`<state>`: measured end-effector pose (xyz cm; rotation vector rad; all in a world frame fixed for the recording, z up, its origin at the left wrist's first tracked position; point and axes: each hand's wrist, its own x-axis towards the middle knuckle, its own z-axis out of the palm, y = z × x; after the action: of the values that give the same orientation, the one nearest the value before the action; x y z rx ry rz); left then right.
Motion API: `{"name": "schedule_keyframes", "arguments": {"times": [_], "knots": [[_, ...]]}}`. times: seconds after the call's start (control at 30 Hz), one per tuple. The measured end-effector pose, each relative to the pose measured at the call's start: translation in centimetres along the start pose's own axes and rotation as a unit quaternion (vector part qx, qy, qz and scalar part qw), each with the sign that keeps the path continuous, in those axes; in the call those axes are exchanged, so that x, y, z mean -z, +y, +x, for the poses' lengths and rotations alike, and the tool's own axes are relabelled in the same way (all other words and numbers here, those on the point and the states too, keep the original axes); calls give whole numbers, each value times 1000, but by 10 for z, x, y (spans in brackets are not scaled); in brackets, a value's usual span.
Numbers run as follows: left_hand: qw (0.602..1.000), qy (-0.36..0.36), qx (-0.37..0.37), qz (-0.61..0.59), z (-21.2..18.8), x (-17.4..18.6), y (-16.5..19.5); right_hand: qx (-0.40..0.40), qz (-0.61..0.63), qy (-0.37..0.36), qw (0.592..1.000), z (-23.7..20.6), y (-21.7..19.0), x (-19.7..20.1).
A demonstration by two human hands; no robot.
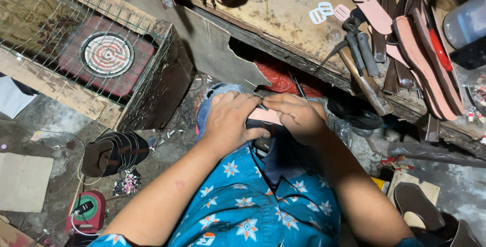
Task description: The person sits on the floor and assembles a sandal: they fit the upper over a wooden shoe last, hammer the edges to set the material, then remove the last and press a pink insole into the sole. They also pick strap pieces from the bench and align them on the shoe.
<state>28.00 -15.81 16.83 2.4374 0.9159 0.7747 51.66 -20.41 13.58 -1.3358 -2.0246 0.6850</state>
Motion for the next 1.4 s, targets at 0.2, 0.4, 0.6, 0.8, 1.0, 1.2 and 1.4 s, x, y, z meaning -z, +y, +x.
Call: {"name": "schedule_keyframes", "arguments": {"times": [0.2,0.4,0.6,0.8,1.0,1.2,1.4], "knots": [[1000,20,-21,3,-6,-4,-3,10,-74,1,997,-4,-16,-8],[998,37,-40,27,-10,-9,6,61,-153,-7,986,-10,-24,-5],[999,32,-44,-5,-17,-12,14,61,-80,8,995,-14,-9,-6],[994,-23,-17,-108,-22,-2,7,43,-75,14,996,-23,-8,-12],[995,-9,-15,-100,-20,-1,10,36,-84,35,995,-23,-11,-16],[996,-4,6,-85,-13,-4,14,30,-78,38,996,-22,-15,-14],[998,-8,13,-64,-14,-2,13,42,-58,57,996,-20,-25,-15]]}}
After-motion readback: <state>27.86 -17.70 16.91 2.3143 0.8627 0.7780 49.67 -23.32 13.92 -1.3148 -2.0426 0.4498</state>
